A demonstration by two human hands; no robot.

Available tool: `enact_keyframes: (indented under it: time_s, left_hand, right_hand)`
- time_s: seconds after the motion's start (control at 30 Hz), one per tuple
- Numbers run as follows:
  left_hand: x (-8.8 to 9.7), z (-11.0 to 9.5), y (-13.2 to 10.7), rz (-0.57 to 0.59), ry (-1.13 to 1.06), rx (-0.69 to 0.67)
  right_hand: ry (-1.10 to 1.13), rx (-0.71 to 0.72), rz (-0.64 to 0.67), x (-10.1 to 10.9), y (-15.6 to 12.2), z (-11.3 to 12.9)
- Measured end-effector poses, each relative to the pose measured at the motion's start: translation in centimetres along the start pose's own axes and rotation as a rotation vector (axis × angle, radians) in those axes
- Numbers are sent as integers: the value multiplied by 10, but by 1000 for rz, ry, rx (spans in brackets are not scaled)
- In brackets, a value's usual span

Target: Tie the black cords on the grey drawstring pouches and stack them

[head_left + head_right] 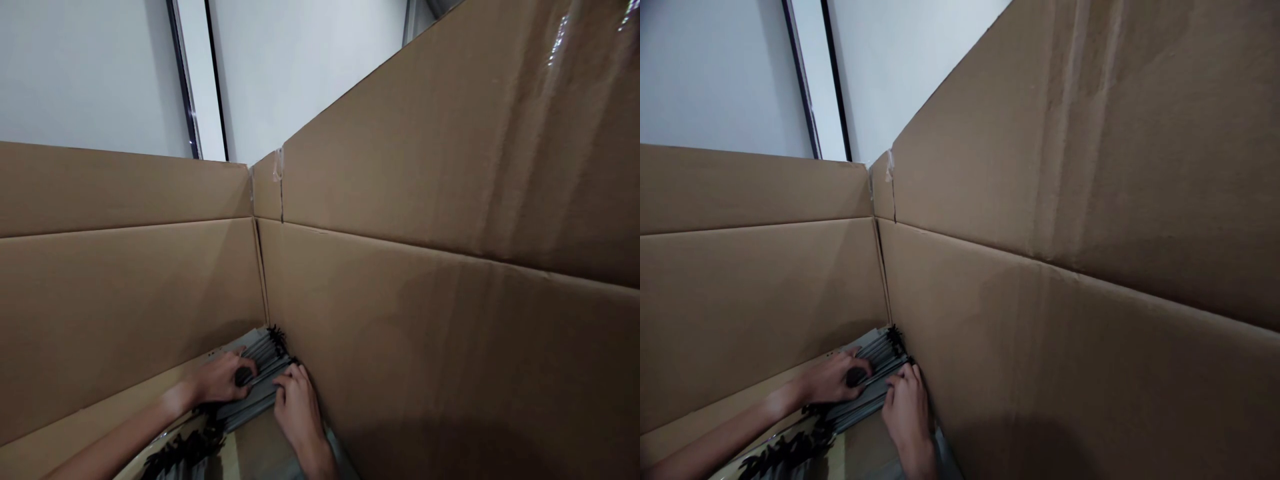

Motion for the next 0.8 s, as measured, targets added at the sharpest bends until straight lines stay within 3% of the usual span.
enact_keyframes:
  time_s: [0.3, 0.53, 0.67, 0.8]
  left_hand:
    - [-16, 4, 5, 7, 29, 142]
    - [-18, 13, 11, -19, -19, 140]
    - [-5, 23, 7, -97, -53, 141]
    - [26, 34, -5, -206, -86, 136]
  right_hand:
    - [-9, 4, 17, -1, 0, 1]
    - [-9, 2, 26, 0, 0, 2]
    - [-3, -4, 23, -1, 0, 2]
    - [13, -5, 19, -6, 0, 1]
Point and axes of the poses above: each hand's wrist, its own y-axis towards the middle knuckle, its own x-axis out of the back of the hand, z = x × y, the point moved 8 cm from there along y, towards the middle knuckle, and after that the axes turned 14 degrees about -y, right-handed, at the moved point
